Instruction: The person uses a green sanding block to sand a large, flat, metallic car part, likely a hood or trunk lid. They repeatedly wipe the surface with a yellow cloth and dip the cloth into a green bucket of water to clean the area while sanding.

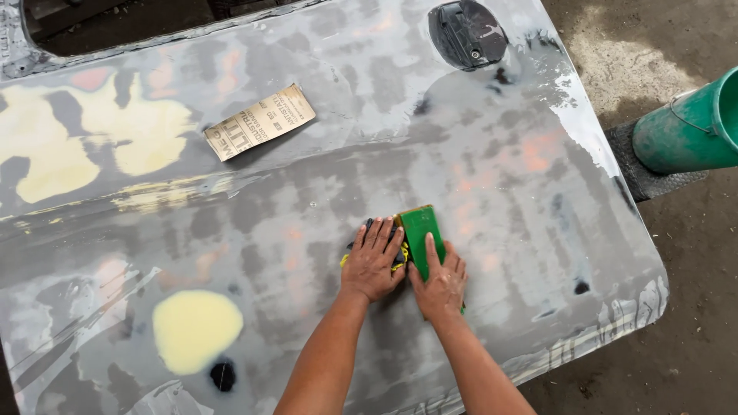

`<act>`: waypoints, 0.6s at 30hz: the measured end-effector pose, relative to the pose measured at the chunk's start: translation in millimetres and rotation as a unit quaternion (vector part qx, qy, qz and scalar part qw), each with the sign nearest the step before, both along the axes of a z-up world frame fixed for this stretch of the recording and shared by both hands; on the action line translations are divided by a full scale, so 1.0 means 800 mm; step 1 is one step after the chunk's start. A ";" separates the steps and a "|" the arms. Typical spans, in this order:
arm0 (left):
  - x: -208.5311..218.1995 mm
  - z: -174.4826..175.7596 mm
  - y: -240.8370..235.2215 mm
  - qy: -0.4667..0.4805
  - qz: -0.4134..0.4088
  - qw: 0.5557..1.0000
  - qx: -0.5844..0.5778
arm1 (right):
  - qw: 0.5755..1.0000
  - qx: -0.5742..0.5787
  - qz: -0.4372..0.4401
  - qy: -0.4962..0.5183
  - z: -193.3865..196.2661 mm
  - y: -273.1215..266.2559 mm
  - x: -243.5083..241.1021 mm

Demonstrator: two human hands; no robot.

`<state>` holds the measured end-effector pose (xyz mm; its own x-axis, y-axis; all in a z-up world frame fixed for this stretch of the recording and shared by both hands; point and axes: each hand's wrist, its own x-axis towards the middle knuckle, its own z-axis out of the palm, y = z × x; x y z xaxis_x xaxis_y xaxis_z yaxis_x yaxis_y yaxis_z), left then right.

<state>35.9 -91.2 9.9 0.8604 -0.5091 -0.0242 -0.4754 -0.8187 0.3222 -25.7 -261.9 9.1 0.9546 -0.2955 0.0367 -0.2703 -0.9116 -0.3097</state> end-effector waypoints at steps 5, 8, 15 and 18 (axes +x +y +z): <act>0.000 -0.008 0.011 0.001 -0.029 1.000 -0.002 | 0.995 -0.041 -0.064 -0.062 -0.043 -0.109 0.004; 0.003 -0.008 0.011 0.004 -0.039 0.999 0.000 | 0.983 -0.054 -0.171 -0.051 -0.061 -0.166 0.028; -0.003 -0.008 0.010 -0.087 -0.010 0.996 -0.021 | 0.998 -0.027 0.033 -0.049 -0.016 -0.021 0.024; -0.003 -0.011 0.008 -0.046 -0.004 0.999 -0.027 | 0.996 -0.024 0.079 -0.014 0.003 -0.016 0.002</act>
<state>33.2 -85.2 1.2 0.8535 -0.5146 0.0825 -0.5117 -0.7973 0.3203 -23.8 -274.7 11.6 0.9874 -0.1391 0.0753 -0.1141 -0.9560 -0.2701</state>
